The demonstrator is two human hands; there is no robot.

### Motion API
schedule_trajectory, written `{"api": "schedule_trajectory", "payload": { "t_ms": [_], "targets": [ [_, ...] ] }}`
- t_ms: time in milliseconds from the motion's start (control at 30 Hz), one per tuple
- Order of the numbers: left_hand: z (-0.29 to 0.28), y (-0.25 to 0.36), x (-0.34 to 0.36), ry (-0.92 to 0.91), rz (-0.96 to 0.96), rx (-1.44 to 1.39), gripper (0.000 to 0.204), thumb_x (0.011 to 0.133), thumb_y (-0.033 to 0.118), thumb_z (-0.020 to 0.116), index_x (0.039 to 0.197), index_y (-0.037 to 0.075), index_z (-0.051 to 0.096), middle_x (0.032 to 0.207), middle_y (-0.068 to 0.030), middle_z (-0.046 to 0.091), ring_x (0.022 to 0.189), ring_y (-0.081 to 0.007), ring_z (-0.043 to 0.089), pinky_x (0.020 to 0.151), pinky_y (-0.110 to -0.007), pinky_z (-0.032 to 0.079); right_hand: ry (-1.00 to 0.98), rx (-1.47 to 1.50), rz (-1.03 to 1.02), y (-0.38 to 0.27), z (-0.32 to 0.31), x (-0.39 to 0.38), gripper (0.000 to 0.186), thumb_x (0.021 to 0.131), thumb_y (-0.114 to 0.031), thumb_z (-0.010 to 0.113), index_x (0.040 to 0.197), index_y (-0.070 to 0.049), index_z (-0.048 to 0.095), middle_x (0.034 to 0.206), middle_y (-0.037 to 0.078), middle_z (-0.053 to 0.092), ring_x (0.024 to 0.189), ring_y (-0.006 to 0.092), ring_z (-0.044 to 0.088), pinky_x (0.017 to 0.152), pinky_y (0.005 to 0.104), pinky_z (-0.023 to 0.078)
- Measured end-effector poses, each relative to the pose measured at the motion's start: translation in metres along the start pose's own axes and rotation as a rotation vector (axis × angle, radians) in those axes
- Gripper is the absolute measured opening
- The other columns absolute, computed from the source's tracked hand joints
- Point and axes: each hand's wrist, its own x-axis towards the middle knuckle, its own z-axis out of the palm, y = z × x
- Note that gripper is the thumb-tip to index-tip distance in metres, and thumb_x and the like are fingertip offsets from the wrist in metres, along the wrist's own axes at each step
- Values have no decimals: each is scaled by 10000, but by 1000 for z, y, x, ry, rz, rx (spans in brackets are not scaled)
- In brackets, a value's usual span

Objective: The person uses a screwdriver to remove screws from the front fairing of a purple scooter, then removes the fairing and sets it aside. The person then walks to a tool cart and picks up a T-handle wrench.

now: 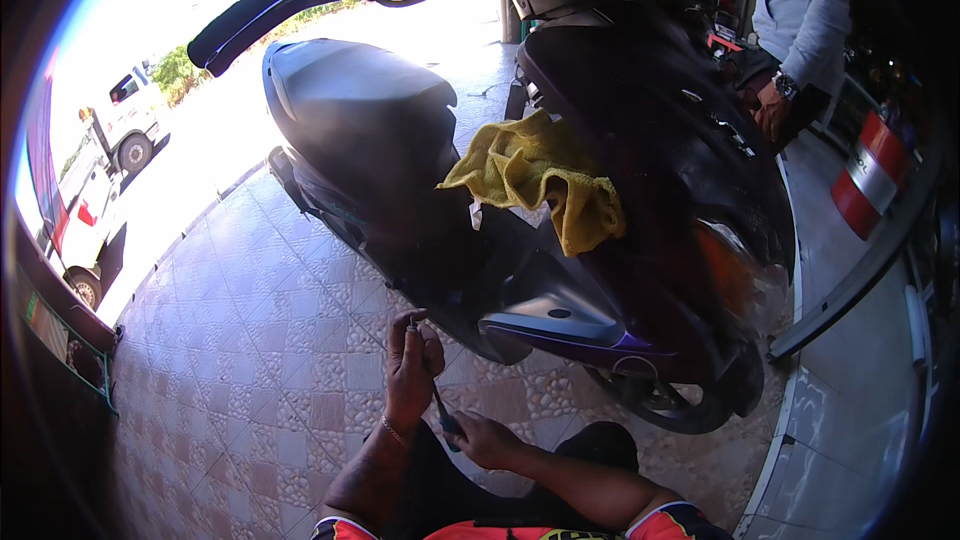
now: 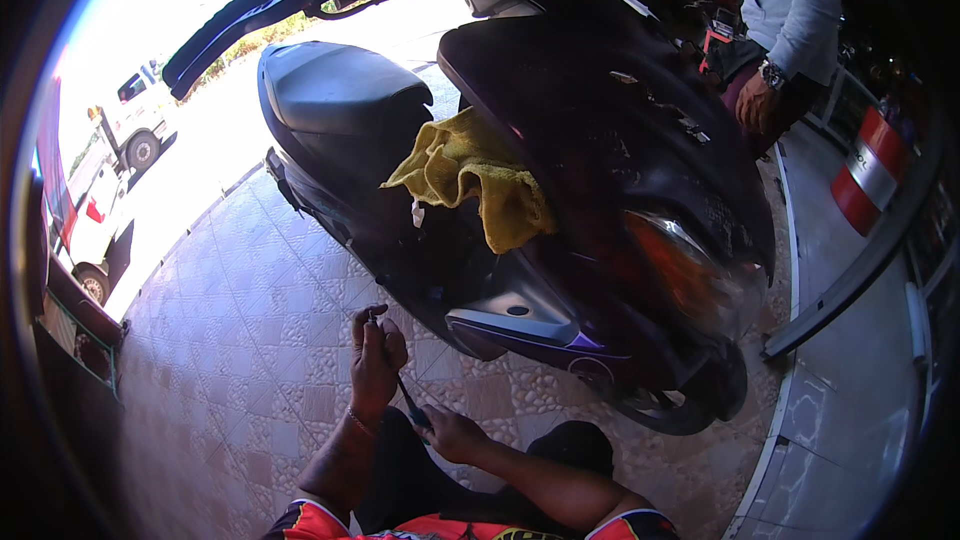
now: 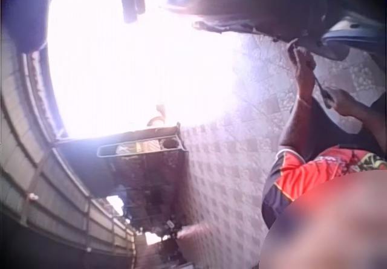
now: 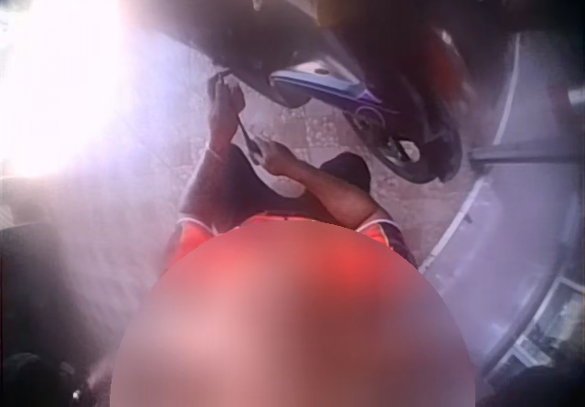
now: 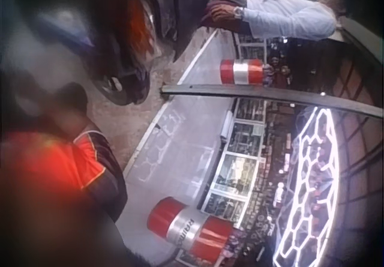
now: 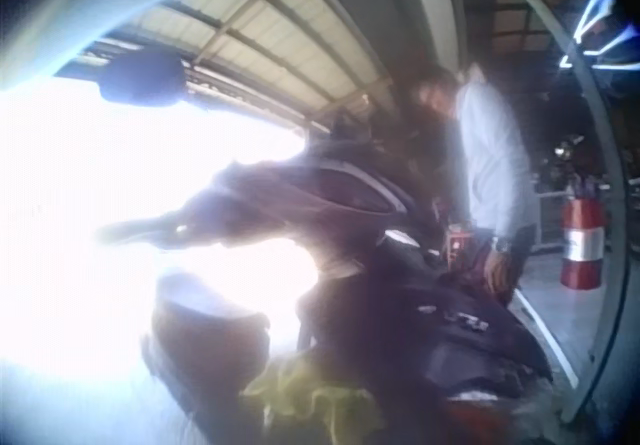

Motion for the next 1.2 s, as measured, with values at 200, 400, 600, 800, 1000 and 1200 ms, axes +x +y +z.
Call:
{"api": "schedule_trajectory", "payload": {
  "t_ms": [200,400,600,800,1000,1200],
  "targets": [
    [10,21,1,54,-41,43,233,1082,262,432,1165,69,532,662,52,366,529,-39,290,473,-225,237,-56,29,19,-40,-8,3,420,982,-361,562,1175,11,562,1084,267,633,1014,446,622,869,512,491],
    [44,99,-11,89,-176,32,207,1080,254,444,1122,72,534,680,57,394,544,-31,293,478,-224,241,-542,-448,245,-243,-157,2,629,963,-444,576,1417,-23,463,1216,240,616,1151,387,601,973,457,491],
    [95,200,-37,445,-155,-262,207,1068,259,485,1184,96,538,775,48,483,690,-44,445,606,-188,359,77,-205,-498,-475,-255,68,426,929,-352,638,1178,-12,574,1004,177,594,943,327,622,829,445,515],
    [90,327,-41,227,-361,-33,175,1072,260,467,1114,101,528,689,71,399,522,-25,321,442,-207,253,310,-1154,-139,-547,-258,220,670,969,-499,489,1448,-38,404,1466,191,407,1381,353,367,1125,569,274],
    [63,421,-74,301,-377,-42,177,1066,253,486,1123,94,536,666,71,388,527,-18,315,441,-208,242,137,-994,44,-540,-276,214,451,888,-522,584,827,-105,746,883,113,729,897,293,691,844,454,459],
    [1,460,-93,358,-397,-2,203,1065,278,482,1116,89,536,668,73,381,527,-17,302,452,-205,238,70,-883,-179,-570,-319,140,352,863,-389,658,675,-92,667,733,85,671,792,265,641,896,425,404]
  ]
}}
